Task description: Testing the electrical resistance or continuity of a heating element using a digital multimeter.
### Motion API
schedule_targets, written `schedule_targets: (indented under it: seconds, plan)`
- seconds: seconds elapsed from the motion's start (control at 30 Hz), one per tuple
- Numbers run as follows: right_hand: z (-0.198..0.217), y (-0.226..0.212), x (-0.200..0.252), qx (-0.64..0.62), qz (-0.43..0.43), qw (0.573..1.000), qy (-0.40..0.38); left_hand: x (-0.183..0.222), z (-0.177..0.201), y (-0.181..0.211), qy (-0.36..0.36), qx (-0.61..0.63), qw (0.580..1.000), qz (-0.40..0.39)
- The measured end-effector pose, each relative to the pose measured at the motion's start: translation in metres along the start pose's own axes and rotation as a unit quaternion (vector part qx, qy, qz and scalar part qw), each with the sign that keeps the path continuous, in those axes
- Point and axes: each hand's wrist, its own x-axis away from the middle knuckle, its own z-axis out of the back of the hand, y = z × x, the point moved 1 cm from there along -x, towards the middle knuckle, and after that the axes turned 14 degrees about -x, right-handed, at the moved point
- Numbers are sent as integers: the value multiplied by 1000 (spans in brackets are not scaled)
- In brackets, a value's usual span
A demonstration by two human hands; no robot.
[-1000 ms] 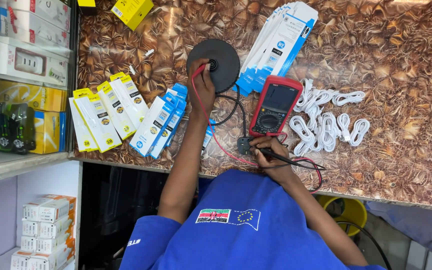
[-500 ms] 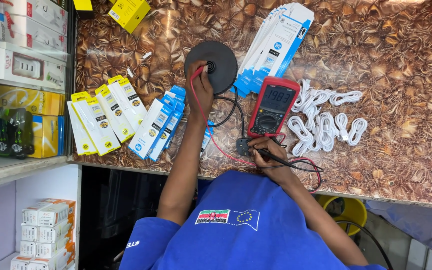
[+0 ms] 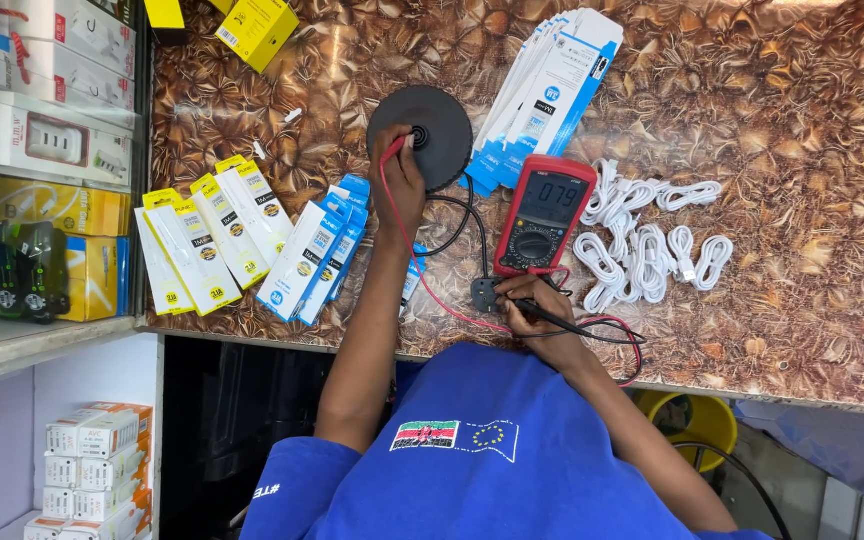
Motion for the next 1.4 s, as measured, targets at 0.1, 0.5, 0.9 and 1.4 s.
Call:
schedule_targets:
  seconds: [0.1,0.5,0.9,1.4]
  plan:
    - [0,-4,-3,6,0,1000,-2,0,1,1,4,12,1000,-6]
    - [-1,-8,-5,16,-8,1000,-1,-1,2,1,-11,28,999,13]
    - [-1,-9,-9,5,-17,1000,-6,-1,2,3,-19,29,999,25]
    - [-1,-37,-18,4,43,999,-30,-3,1,-3,-5,48,998,28]
